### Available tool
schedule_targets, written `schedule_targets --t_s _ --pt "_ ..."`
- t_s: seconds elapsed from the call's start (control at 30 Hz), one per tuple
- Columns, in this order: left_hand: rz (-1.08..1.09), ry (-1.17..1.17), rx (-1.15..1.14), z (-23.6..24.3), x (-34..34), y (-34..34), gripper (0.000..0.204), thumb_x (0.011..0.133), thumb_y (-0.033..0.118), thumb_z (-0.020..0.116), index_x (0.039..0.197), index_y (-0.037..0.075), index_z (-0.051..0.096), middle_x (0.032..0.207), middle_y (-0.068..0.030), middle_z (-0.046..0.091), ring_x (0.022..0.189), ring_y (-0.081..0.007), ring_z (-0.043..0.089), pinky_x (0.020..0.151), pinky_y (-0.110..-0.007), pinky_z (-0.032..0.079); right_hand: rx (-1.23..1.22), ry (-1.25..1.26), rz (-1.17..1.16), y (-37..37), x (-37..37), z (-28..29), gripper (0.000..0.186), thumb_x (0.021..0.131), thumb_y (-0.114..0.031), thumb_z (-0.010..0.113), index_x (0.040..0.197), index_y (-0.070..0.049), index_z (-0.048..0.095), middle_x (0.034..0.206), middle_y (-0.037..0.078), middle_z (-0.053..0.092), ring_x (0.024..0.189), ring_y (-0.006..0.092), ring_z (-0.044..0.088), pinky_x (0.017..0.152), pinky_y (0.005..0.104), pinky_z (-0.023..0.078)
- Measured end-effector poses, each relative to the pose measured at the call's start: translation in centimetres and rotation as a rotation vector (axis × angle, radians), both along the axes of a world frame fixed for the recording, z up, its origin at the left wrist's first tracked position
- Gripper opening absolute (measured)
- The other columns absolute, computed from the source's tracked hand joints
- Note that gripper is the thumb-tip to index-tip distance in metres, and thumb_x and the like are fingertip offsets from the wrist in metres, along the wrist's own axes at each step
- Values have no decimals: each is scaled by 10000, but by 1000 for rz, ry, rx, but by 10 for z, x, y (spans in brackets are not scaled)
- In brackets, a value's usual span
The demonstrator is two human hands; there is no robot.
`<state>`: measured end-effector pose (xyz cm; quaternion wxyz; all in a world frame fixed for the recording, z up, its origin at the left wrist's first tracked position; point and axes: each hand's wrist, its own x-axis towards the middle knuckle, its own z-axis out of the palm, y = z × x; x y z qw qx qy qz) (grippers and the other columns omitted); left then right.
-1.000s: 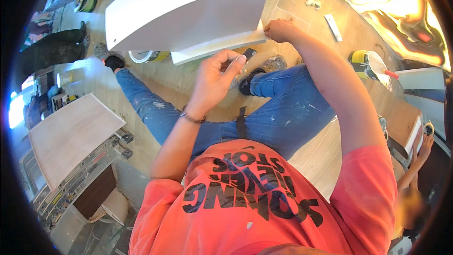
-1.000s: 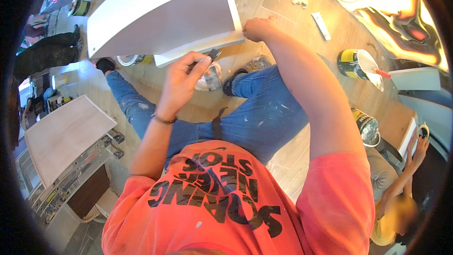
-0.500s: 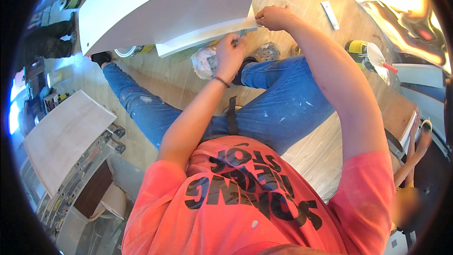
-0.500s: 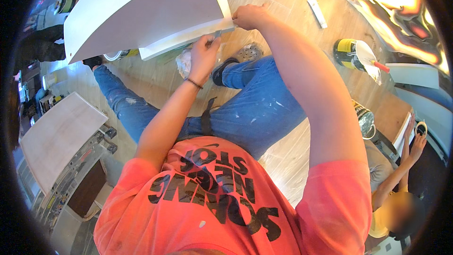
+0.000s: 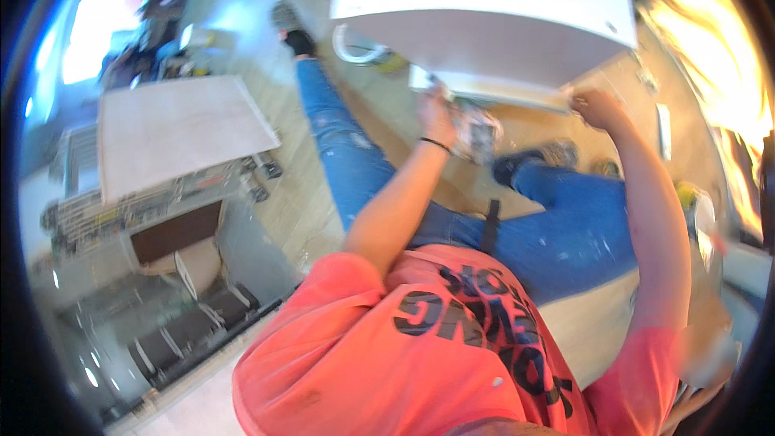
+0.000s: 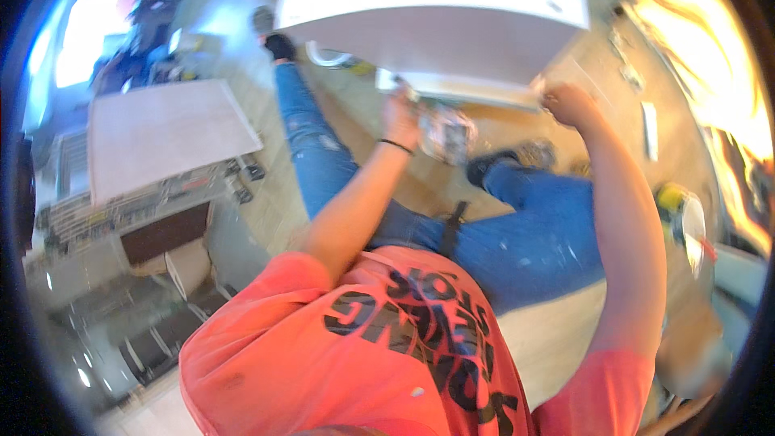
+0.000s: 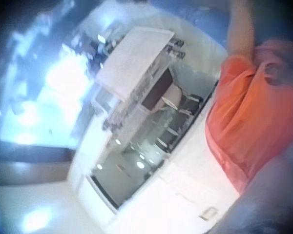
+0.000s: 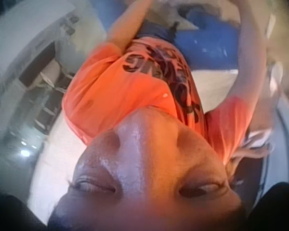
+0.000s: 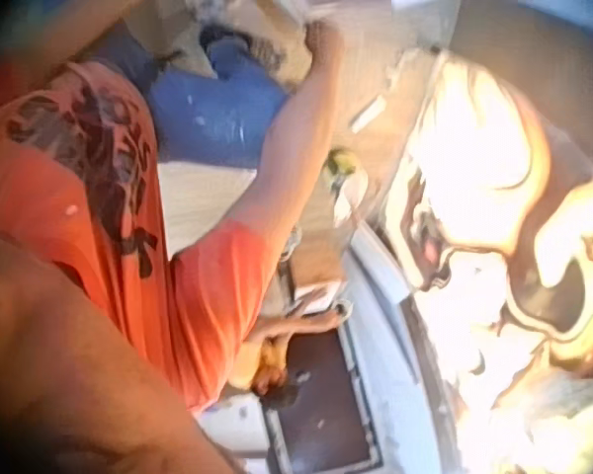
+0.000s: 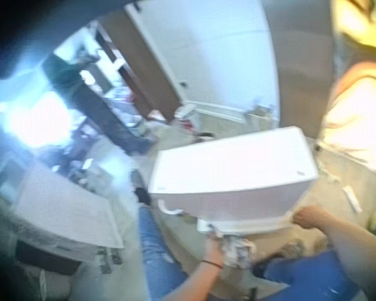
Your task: The person is sitting on the floor applying white edge banding to the edges of a white cabinet. They carefully align and press the banding onto the edges, smoothing it down to ensure adhesion.
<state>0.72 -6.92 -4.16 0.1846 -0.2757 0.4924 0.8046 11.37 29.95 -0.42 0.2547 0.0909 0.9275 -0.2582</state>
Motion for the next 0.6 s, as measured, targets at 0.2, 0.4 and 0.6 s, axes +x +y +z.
schedule_targets --t_s 0.2,0.4,0.6 --pt "253 33 -151 1 -4 16 100 985 155 692 943 104 617 854 6 611 784 -125 572 663 -320 482 10 -161 -134 -14 -4 4 307 963 -424 587 1128 -238 768 750 37 746 891 242 741 1053 686 336" --pt "187 85 -173 -3 -13 22 126 984 161 702 921 78 630 844 7 606 779 -119 558 690 -314 478 -10 -153 -180 -17 5 16 292 960 -390 586 1082 -221 790 730 47 731 851 242 735 1033 648 373" --pt "102 179 -251 -15 -44 10 131 966 150 711 918 46 650 834 -6 622 774 -122 543 690 -314 453 37 -118 -89 -47 3 34 332 955 -331 590 1080 -93 785 792 119 751 676 194 737 745 405 564"
